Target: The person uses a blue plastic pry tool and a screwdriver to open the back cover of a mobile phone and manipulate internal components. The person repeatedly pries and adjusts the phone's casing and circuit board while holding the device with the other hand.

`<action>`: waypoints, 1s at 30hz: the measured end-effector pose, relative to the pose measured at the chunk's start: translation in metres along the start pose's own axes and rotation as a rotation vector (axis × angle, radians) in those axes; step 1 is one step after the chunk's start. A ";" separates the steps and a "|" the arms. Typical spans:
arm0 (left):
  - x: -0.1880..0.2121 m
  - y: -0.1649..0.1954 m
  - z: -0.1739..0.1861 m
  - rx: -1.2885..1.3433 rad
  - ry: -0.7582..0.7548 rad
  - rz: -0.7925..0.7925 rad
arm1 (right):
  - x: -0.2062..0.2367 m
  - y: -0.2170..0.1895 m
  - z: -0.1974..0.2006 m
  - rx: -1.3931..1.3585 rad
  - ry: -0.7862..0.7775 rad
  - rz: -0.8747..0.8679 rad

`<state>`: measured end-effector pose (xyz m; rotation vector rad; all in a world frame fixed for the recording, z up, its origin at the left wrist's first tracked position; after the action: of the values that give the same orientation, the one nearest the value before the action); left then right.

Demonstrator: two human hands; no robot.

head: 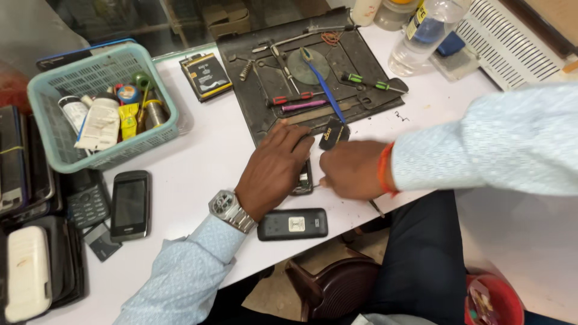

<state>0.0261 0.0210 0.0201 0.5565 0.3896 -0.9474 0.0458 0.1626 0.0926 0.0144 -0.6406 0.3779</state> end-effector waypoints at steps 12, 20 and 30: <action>-0.004 -0.009 0.020 -0.071 0.070 0.179 | 0.047 0.015 0.041 0.346 0.414 0.311; -0.003 -0.009 0.010 0.059 -0.029 0.195 | 0.036 0.017 0.029 0.443 0.410 0.399; -0.003 -0.007 0.011 0.069 -0.002 0.163 | 0.037 0.018 0.030 0.319 0.398 0.410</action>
<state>0.0196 0.0132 0.0280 0.6406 0.3055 -0.8072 0.0494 0.1883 0.1365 0.1107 -0.1793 0.8528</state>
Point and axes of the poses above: each hand's wrist, its own x-axis away from the middle knuckle, its own z-axis out of the back of the hand, y = z × x, the point moved 3 cm from there along -x, towards the middle knuckle, and after that the axes turned 1 degree about -x, right-handed, at the moved point
